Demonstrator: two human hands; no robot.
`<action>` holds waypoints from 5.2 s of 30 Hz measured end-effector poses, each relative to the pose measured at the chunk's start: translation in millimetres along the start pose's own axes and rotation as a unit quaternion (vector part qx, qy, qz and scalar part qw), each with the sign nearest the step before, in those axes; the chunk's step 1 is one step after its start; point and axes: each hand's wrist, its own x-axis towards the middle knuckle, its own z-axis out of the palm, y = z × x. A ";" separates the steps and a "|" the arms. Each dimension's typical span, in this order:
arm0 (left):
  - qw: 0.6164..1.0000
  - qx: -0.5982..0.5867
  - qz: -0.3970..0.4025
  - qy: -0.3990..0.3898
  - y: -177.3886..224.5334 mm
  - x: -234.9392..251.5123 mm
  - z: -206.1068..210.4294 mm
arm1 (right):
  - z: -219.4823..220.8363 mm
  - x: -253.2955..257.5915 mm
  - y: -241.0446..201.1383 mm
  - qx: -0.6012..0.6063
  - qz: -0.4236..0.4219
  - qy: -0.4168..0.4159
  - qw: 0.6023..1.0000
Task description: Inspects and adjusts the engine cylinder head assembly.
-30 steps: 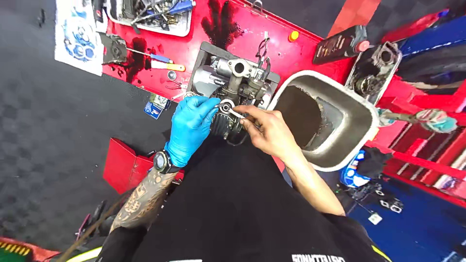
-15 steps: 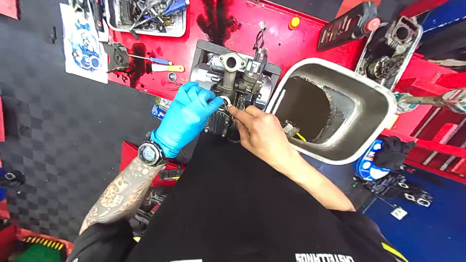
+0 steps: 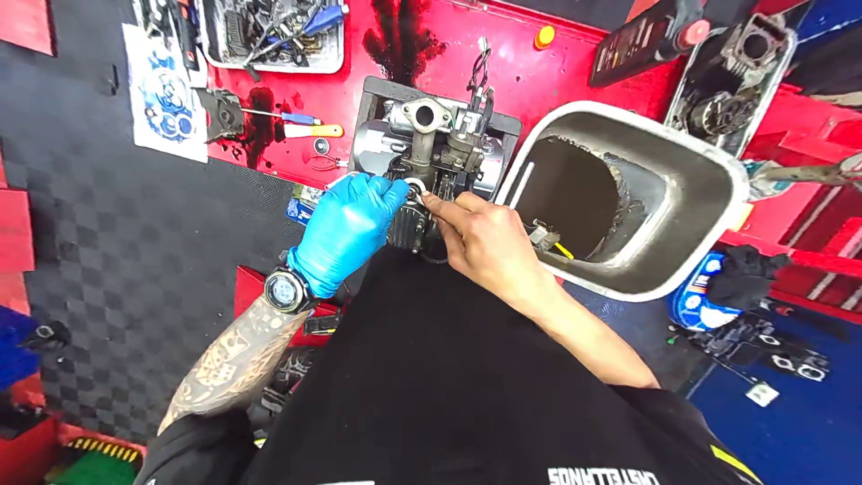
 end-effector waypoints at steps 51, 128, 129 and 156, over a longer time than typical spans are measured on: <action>0.998 0.040 -0.037 0.013 19.6 2.5 -2.3 | -8.4 2.4 -1.5 0.068 0.039 -0.064 0.995; 0.969 0.047 -0.223 0.093 52.2 4.9 16.1 | 10.0 24.4 28.5 0.110 0.048 0.025 0.992; 0.968 0.048 -0.230 0.092 53.4 6.0 16.2 | 11.1 24.0 27.9 0.113 0.048 0.025 0.992; 0.989 0.012 -0.095 -0.116 20.2 14.1 -18.8 | 17.2 16.1 27.8 0.129 0.043 0.048 0.990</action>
